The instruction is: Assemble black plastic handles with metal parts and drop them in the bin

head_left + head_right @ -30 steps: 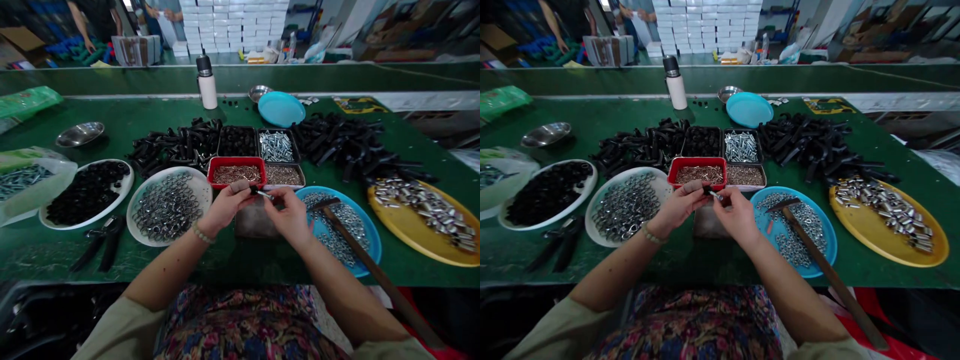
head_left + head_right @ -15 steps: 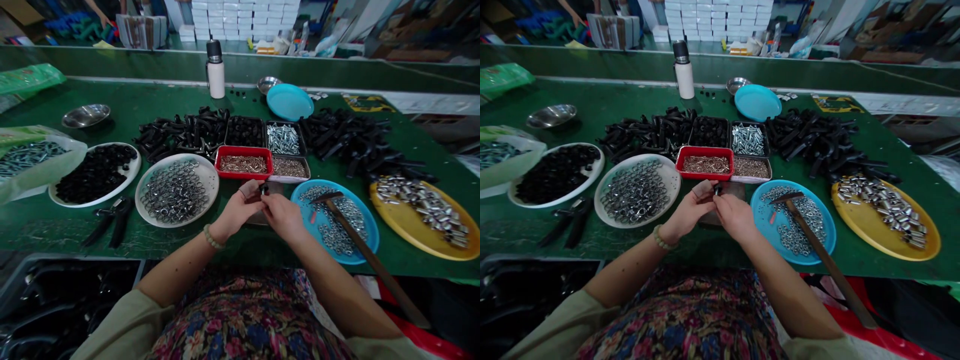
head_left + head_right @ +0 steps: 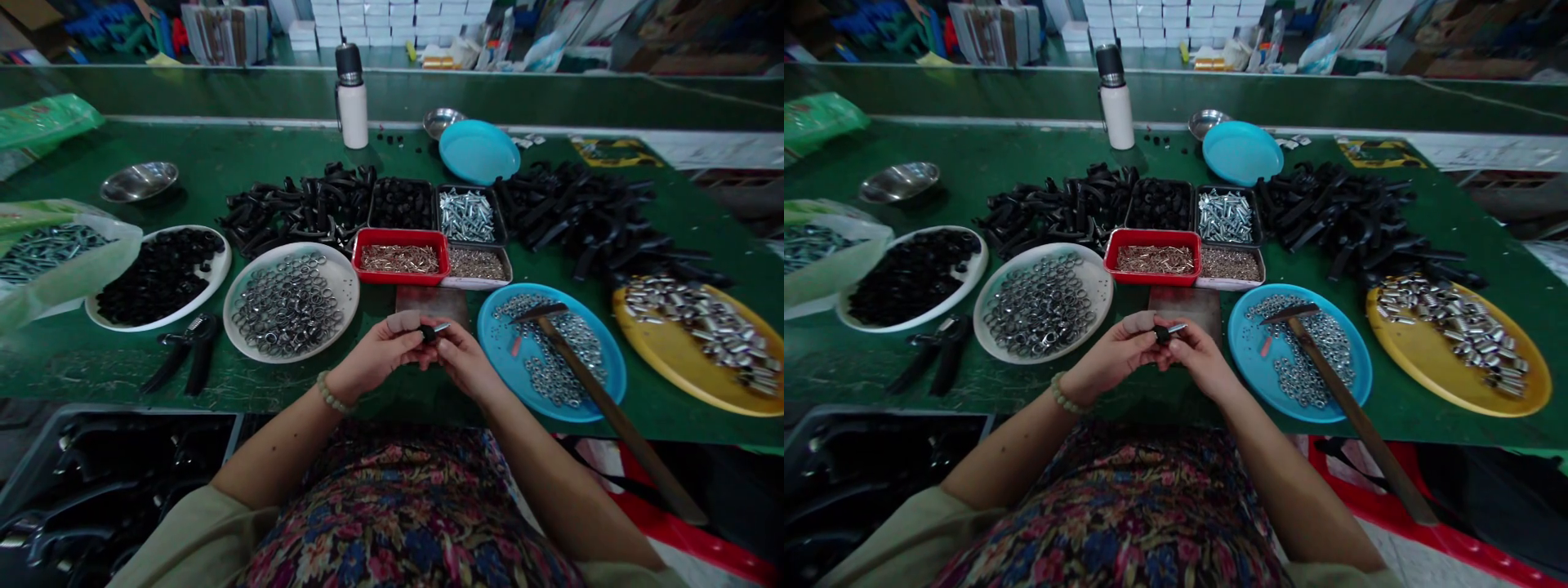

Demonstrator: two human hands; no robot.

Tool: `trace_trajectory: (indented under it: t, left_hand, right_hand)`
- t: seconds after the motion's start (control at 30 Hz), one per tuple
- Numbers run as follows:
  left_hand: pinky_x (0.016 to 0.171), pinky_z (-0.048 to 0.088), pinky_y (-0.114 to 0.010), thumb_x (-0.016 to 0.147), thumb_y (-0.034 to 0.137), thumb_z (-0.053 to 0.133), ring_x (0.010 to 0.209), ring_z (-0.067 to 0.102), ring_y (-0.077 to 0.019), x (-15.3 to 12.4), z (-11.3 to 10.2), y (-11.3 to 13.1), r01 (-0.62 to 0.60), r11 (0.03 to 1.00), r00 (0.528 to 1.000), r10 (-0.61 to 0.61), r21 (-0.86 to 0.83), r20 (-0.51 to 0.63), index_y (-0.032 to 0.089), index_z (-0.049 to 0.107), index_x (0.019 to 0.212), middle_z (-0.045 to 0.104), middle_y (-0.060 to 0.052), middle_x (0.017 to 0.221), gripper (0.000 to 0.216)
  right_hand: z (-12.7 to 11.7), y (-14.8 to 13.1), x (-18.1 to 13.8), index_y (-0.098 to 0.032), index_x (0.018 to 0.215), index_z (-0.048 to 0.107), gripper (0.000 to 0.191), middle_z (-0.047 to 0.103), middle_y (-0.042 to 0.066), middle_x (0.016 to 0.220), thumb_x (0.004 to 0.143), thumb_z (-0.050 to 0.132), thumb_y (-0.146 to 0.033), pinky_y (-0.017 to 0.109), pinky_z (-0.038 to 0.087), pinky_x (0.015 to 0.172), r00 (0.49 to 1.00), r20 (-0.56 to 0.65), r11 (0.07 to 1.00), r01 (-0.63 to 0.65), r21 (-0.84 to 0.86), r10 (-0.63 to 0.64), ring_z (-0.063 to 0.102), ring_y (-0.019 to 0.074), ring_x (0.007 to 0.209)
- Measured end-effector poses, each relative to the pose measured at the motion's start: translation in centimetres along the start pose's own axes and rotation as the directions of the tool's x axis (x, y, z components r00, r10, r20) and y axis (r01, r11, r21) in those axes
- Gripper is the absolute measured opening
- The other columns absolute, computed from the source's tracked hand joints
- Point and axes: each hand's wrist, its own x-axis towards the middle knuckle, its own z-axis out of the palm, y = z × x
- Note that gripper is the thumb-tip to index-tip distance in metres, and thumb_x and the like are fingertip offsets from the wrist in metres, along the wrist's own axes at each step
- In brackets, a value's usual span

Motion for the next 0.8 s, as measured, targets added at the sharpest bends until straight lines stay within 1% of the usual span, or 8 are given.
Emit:
trace_trajectory:
  t: [0.13, 0.3, 0.4, 0.5, 0.6, 0.67, 0.73, 0.8]
  left_hand:
    - [0.081, 0.053, -0.029, 0.076, 0.023, 0.073, 0.079, 0.067, -0.0136, -0.5, 0.2, 0.3, 0.042, 0.998, 0.999, -0.042, -0.045, 0.0, 0.019, 0.069, 0.098, 0.07, -0.003, 0.087, 0.023]
    - [0.082, 0.053, -0.028, 0.076, 0.02, 0.072, 0.08, 0.066, -0.0127, -0.8, 0.4, 0.3, 0.054, 0.992, 0.998, -0.059, -0.114, -0.038, 0.019, 0.067, 0.1, 0.07, -0.003, 0.089, 0.024]
    - [0.079, 0.053, -0.028, 0.077, 0.021, 0.068, 0.074, 0.065, -0.0115, -0.5, 0.3, -0.4, 0.009, 0.999, 0.989, -0.015, -0.036, -0.149, 0.018, 0.066, 0.096, 0.069, -0.002, 0.085, 0.019]
    - [0.082, 0.051, -0.029, 0.078, 0.022, 0.064, 0.076, 0.064, -0.0135, -0.4, -0.5, -0.7, -0.082, 0.937, 0.959, 0.167, 0.338, -0.229, 0.017, 0.065, 0.094, 0.068, -0.003, 0.089, 0.016]
    - [0.088, 0.049, -0.03, 0.081, 0.024, 0.063, 0.089, 0.065, -0.0177, -0.7, -2.8, 1.2, -0.098, 0.691, 0.957, 0.262, 0.716, -0.122, 0.018, 0.06, 0.11, 0.069, -0.006, 0.097, 0.03]
    - [0.091, 0.048, -0.032, 0.087, 0.027, 0.055, 0.094, 0.064, -0.0187, -0.5, -5.5, 4.0, -0.016, 0.407, 0.95, 0.29, 0.913, -0.113, 0.016, 0.056, 0.118, 0.069, -0.007, 0.101, 0.033]
    - [0.1, 0.041, -0.036, 0.092, 0.025, 0.045, 0.106, 0.059, -0.0211, 0.1, -8.8, 7.1, 0.144, -0.025, 0.917, 0.378, 0.989, -0.124, 0.013, 0.06, 0.111, 0.065, -0.009, 0.11, 0.027]
    - [0.105, 0.036, -0.041, 0.089, 0.02, 0.049, 0.11, 0.055, -0.0248, 1.1, -11.9, 9.5, 0.208, -0.159, 0.921, 0.363, 0.965, -0.138, 0.01, 0.064, 0.1, 0.064, -0.012, 0.111, 0.021]
  right_hand:
    - [0.3, -0.6, 0.4, -0.023, 0.081, 0.052, 0.035, 0.057, -0.004, 0.063, 0.077, 0.065, -0.056, 0.026, 0.051, 0.049, 0.986, -0.067, 0.968, -0.138, 0.209, 0.154, 0.056, 0.0121, 0.051]
    - [1.1, -0.8, 0.9, -0.024, 0.086, 0.052, 0.031, 0.059, -0.005, 0.066, 0.075, 0.069, -0.047, 0.023, 0.05, 0.047, 0.983, -0.117, 0.951, -0.104, 0.291, 0.144, 0.057, 0.011, 0.051]
    - [1.6, -0.6, 0.7, -0.027, 0.101, 0.05, 0.026, 0.058, -0.005, 0.067, 0.084, 0.059, -0.045, 0.024, 0.049, 0.047, 0.978, -0.208, 0.99, 0.003, 0.143, 0.028, 0.054, 0.0108, 0.049]
    - [2.0, -0.3, 0.2, -0.026, 0.114, 0.051, 0.033, 0.061, -0.001, 0.075, 0.085, 0.058, -0.041, 0.029, 0.052, 0.058, 0.969, -0.214, 0.967, 0.069, -0.244, -0.123, 0.059, 0.015, 0.062]
    - [2.0, -0.1, -0.1, -0.023, 0.103, 0.059, 0.024, 0.065, 0.003, 0.084, 0.086, 0.057, -0.039, 0.035, 0.054, 0.071, 0.987, -0.134, 0.907, 0.025, -0.419, -0.089, 0.064, 0.0185, 0.074]
    - [1.8, 0.0, -0.1, -0.022, 0.097, 0.058, 0.023, 0.065, 0.002, 0.08, 0.088, 0.051, -0.042, 0.035, 0.055, 0.069, 0.985, -0.172, 0.963, -0.05, -0.265, 0.003, 0.065, 0.0167, 0.067]
    - [1.5, 0.0, 0.1, -0.021, 0.097, 0.055, 0.025, 0.066, 0.001, 0.082, 0.086, 0.054, -0.044, 0.034, 0.056, 0.066, 0.974, -0.212, 0.994, -0.097, -0.053, 0.083, 0.065, 0.0149, 0.064]
    - [1.3, 0.0, 0.2, -0.021, 0.097, 0.054, 0.028, 0.066, 0.001, 0.086, 0.081, 0.062, -0.043, 0.032, 0.057, 0.068, 0.97, -0.212, 0.992, -0.107, 0.06, 0.117, 0.067, 0.0141, 0.066]
